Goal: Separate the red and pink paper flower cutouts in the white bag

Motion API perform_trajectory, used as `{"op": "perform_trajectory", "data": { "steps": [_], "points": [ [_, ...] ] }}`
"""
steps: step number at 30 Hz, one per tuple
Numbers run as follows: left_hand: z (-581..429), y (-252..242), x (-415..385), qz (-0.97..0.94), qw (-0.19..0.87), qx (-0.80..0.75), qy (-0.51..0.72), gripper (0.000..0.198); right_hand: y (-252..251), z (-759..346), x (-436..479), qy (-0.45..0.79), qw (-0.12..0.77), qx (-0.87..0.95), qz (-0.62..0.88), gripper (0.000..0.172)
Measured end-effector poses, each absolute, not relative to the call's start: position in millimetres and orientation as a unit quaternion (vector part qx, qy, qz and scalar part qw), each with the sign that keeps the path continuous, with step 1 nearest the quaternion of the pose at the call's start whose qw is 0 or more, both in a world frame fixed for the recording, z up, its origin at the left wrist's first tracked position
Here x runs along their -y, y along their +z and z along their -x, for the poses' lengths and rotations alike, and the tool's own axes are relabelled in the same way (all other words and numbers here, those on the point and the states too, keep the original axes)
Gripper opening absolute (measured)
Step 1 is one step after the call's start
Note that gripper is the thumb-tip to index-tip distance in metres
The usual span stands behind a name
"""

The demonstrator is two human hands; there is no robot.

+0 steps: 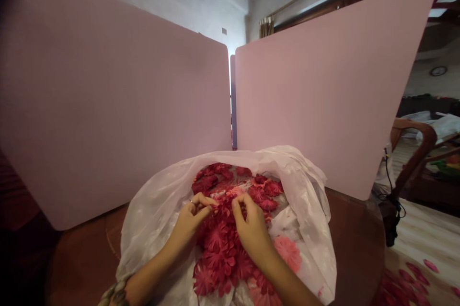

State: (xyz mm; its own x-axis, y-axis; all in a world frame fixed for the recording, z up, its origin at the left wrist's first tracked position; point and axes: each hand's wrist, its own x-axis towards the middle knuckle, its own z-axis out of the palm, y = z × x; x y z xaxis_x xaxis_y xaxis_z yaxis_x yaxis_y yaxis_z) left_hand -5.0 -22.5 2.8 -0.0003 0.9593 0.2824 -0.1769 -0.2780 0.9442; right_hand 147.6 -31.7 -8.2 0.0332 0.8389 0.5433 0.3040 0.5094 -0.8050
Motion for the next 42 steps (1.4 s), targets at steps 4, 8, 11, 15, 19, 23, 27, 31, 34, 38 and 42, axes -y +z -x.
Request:
{"op": "perform_trajectory", "data": {
  "steps": [4,8,11,15,19,23,27,31,34,38,42],
  "points": [
    [5.8,2.4,21.2,-0.521,0.477,-0.364,0.607,0.021,-6.6,-143.3,37.6,0.228,0.536,0.68,0.445,0.022],
    [2.9,0.3,24.6,-0.546,0.508,-0.341,0.572,0.024,-3.6,-141.8,40.7,0.241,0.527,0.682,0.445,0.02],
    [0.6,-3.6,28.2,-0.564,0.535,-0.336,0.532,0.038,-2.9,-142.1,40.6,0.258,0.534,0.671,0.446,0.023],
    [0.6,-4.9,30.2,-0.56,0.537,-0.35,0.525,0.036,-2.1,-143.3,40.3,0.274,0.538,0.662,0.444,0.027],
    [0.9,-0.6,29.8,-0.53,0.562,-0.34,0.537,0.025,-1.5,-142.3,41.3,0.259,0.527,0.676,0.446,0.028],
    [-0.2,0.6,29.1,-0.482,0.622,-0.321,0.527,0.025,-3.6,-140.3,39.9,0.254,0.545,0.663,0.445,0.03],
    [0.3,-0.3,27.1,-0.462,0.647,-0.314,0.519,0.029,-5.7,-143.4,35.7,0.269,0.572,0.614,0.473,0.031],
    [3.0,-2.6,23.4,-0.465,0.595,-0.365,0.544,0.038,-5.3,-151.3,30.9,0.279,0.603,0.558,0.497,0.029],
    [4.0,-2.4,22.4,-0.497,0.537,-0.398,0.553,0.045,-4.8,-154.8,28.1,0.319,0.616,0.522,0.497,0.036],
    [3.3,2.1,24.1,-0.534,0.463,-0.42,0.569,0.053,-3.1,-152.9,27.1,0.365,0.65,0.455,0.488,0.05],
    [3.2,4.2,24.3,-0.55,0.425,-0.423,0.581,0.055,3.0,-149.5,30.3,0.469,0.632,0.458,0.413,0.045]
  ]
}}
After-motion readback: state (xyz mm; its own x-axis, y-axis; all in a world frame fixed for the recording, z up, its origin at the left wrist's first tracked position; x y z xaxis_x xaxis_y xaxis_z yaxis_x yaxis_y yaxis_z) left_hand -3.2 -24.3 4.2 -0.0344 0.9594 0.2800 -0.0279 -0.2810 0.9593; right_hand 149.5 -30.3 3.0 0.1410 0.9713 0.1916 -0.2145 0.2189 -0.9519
